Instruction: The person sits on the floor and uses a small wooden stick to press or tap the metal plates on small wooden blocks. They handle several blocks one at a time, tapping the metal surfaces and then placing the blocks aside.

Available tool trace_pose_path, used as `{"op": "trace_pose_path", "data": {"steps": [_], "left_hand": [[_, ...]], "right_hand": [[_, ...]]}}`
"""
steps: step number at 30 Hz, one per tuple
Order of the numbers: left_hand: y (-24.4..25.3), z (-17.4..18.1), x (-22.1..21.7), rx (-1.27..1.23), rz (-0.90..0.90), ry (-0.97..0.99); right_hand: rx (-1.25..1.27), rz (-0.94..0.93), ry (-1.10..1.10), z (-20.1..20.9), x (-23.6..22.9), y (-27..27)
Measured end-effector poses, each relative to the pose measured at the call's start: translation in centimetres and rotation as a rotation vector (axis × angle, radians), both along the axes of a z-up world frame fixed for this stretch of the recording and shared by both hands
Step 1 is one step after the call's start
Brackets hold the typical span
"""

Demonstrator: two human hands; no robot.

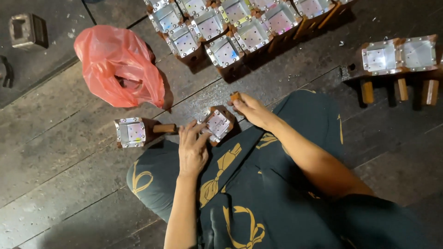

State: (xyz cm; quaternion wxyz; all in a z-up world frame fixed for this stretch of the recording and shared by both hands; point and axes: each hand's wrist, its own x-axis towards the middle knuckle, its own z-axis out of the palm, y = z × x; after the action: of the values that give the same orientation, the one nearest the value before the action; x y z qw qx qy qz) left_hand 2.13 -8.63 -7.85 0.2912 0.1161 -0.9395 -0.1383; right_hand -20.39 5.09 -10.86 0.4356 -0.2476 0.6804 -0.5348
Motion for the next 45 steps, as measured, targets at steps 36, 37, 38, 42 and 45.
{"op": "trace_pose_path", "data": {"steps": [36,37,38,42,45], "left_hand": [[1.0,0.4,-0.9,0.772,0.105,-0.025],[0.2,0.1,-0.7,0.588,0.031,-0.046],[-0.6,-0.2,-0.5,0.403,-0.043,-0.067],[-2.1,0.3,-0.3,0.38,-0.067,-0.178],[-2.0,0.7,0.1,0.292,-0.042,-0.227]], "right_hand": [[0.015,0.081,0.22,2.3,1.2,-0.5],[0.017,0.094,0.296,2.8,1.0,-0.2],[0.019,0.107,0.373,3.2,0.8,0.0],[0.107,0.344,0.54,2.3,1.6,0.1],[-0.001,0.42,0.681,-0.7,1.7,-0.1]]}}
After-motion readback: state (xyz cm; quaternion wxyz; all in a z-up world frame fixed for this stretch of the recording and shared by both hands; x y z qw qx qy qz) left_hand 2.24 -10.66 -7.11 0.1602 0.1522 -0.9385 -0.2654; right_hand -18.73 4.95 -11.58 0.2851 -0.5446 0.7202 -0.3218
